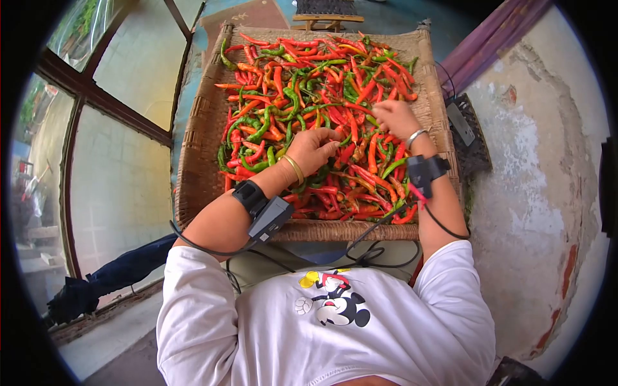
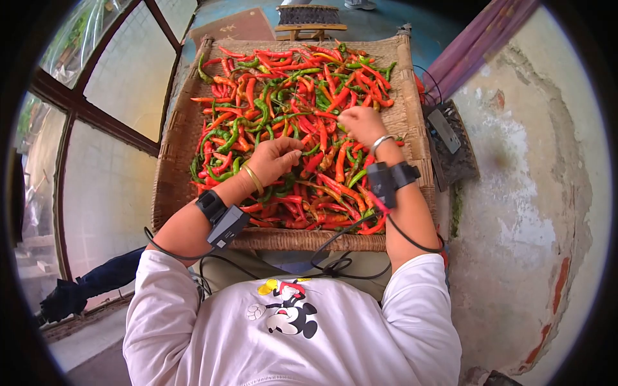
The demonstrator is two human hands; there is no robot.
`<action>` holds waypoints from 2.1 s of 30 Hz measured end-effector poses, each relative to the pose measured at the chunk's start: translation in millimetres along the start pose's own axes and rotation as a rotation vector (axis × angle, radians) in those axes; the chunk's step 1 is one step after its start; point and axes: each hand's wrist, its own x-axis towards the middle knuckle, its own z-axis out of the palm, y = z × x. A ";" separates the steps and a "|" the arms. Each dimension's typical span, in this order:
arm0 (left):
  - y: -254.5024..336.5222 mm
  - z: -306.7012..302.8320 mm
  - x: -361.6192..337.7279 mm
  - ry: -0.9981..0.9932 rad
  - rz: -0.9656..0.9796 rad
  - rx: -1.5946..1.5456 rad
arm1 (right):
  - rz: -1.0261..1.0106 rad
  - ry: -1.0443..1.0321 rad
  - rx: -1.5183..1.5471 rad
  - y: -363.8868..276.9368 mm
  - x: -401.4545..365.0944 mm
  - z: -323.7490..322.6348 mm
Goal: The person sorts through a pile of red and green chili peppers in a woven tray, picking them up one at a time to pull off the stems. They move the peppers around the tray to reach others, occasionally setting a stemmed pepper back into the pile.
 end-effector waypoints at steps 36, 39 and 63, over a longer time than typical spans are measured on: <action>17.0 -16.1 2.7 -0.110 0.047 -0.070 | -0.138 -0.291 0.829 -64.5 -39.2 6.5; 18.7 -33.4 11.7 -0.156 -0.170 -0.414 | -0.121 -0.158 0.721 -50.5 -29.0 2.7; -6.2 -22.9 13.1 0.096 0.345 0.684 | -0.319 -0.178 -0.960 -58.3 -45.0 73.4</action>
